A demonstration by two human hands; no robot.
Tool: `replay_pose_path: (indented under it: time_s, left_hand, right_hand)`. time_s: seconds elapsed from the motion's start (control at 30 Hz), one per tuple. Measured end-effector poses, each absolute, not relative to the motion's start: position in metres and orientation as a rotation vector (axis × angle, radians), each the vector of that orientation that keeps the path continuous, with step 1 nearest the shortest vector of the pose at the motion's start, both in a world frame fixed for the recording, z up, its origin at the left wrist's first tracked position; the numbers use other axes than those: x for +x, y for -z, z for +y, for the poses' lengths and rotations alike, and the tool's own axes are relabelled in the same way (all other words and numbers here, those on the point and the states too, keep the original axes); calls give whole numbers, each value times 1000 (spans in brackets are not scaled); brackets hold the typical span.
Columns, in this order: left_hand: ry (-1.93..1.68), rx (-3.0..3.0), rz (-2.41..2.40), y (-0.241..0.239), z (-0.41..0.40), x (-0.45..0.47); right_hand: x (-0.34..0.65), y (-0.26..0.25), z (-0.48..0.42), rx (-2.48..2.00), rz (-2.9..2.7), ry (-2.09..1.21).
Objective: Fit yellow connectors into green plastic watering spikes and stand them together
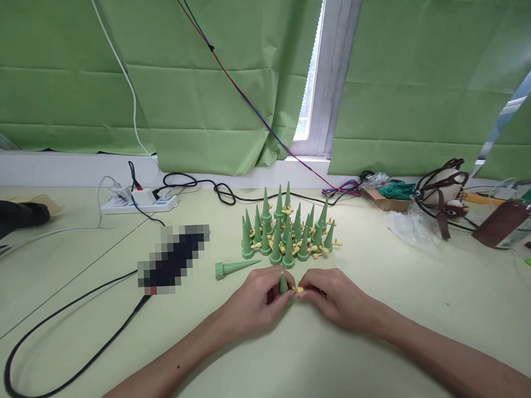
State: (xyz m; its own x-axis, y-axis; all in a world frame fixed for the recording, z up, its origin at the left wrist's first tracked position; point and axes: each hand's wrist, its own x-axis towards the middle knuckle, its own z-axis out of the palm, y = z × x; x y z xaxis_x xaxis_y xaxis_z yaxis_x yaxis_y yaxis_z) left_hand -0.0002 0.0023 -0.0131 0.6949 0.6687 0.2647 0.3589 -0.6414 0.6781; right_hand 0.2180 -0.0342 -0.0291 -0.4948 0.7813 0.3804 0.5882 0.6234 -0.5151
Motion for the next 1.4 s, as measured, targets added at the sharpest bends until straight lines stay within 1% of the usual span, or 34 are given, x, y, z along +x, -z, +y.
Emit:
replay_pose_path:
  time_s: [0.7, 1.17, 1.27, 1.4]
  left_hand:
    - [-672, 2303, 755, 15, 2, -1]
    - [-719, 2368, 794, 11, 3, -1]
    - [-809, 2351, 827, 8, 9, -6]
    - [-1114, 2115, 988, -6, 20, -18]
  right_hand:
    - [219, 29, -34, -1070, -2306, -377]
    - [216, 28, -34, -1136, -2145, -481]
    - [217, 27, -34, -1149, -2068, -469]
    - [218, 25, -35, -1140, -2005, -424]
